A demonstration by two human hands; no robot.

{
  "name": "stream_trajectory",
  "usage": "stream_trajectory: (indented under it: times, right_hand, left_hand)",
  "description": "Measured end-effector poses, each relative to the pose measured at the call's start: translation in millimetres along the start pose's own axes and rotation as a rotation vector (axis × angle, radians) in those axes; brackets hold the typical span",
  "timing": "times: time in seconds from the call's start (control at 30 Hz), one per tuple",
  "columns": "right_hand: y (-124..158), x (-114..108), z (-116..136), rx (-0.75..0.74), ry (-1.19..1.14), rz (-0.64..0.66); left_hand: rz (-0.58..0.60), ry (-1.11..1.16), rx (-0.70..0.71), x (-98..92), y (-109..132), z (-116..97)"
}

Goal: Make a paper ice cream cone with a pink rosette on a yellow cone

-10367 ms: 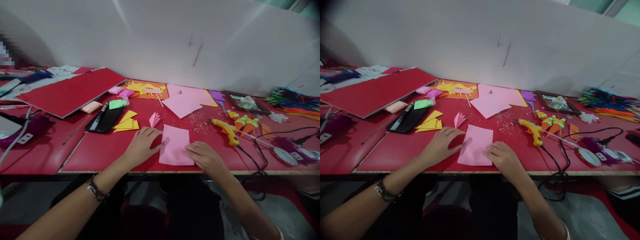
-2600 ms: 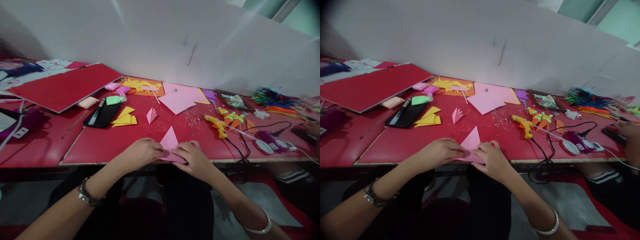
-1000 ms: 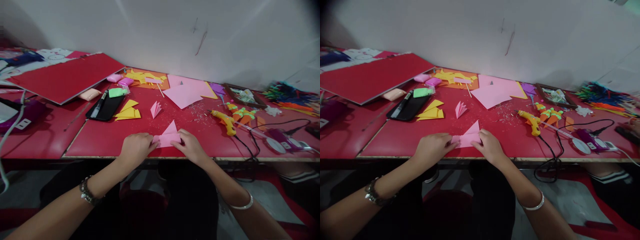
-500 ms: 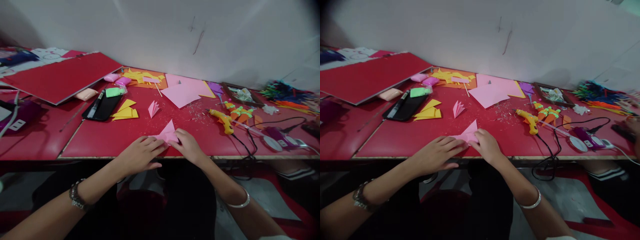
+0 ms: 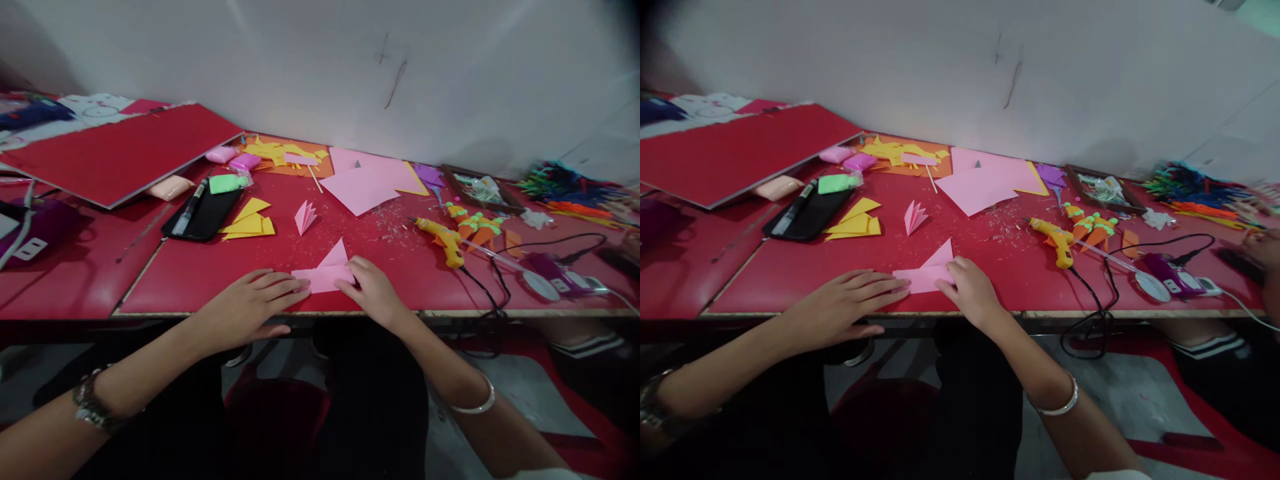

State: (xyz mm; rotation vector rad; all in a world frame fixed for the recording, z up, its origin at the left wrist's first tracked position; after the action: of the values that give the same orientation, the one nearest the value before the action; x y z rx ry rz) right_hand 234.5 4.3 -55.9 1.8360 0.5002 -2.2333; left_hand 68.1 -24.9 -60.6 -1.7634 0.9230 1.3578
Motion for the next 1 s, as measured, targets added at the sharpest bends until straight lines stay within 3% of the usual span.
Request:
stream_trajectory:
  times: [0.1, 0.23, 0.33, 0.47, 1.0]
  right_hand:
    - [1.2, -1.3, 0.1, 0.015, 0.034, -0.020]
    - [8.4, -14.4, 9.2, 0.037, 0.130, -0.159]
    - [18.0, -17.9, 32.6, -0.103, 0.322, -0.214]
    - [28.9, -6.4, 53.2, -0.292, 0.410, -0.138]
    - [50.8, -7.2, 0.5, -0.125, 0.200, -0.002]
  left_hand:
    - [0.023, 0.011, -0.008, -1.2, 8.7, 5.0]
    - [0.024, 0.031, -0.029, -2.3, 13.0, 7.6]
    - [0.021, 0.035, -0.037, -1.6, 12.4, 7.4]
    - [0.023, 0.017, -0.037, -1.3, 11.7, 5.6]
    - [0.009, 0.056, -0.060, -4.0, 13.0, 6.2]
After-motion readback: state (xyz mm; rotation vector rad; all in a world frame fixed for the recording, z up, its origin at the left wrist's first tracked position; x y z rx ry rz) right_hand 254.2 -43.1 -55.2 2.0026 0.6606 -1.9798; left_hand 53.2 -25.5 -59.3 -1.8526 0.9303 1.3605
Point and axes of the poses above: each hand's wrist, its own y-axis away from the middle knuckle, its own x-axis out of the palm, z = x × y, the point moved 7 cm from there along -y, towards the middle knuckle, and after that the axes turned 7 degrees about y, right-handed, at the moved point
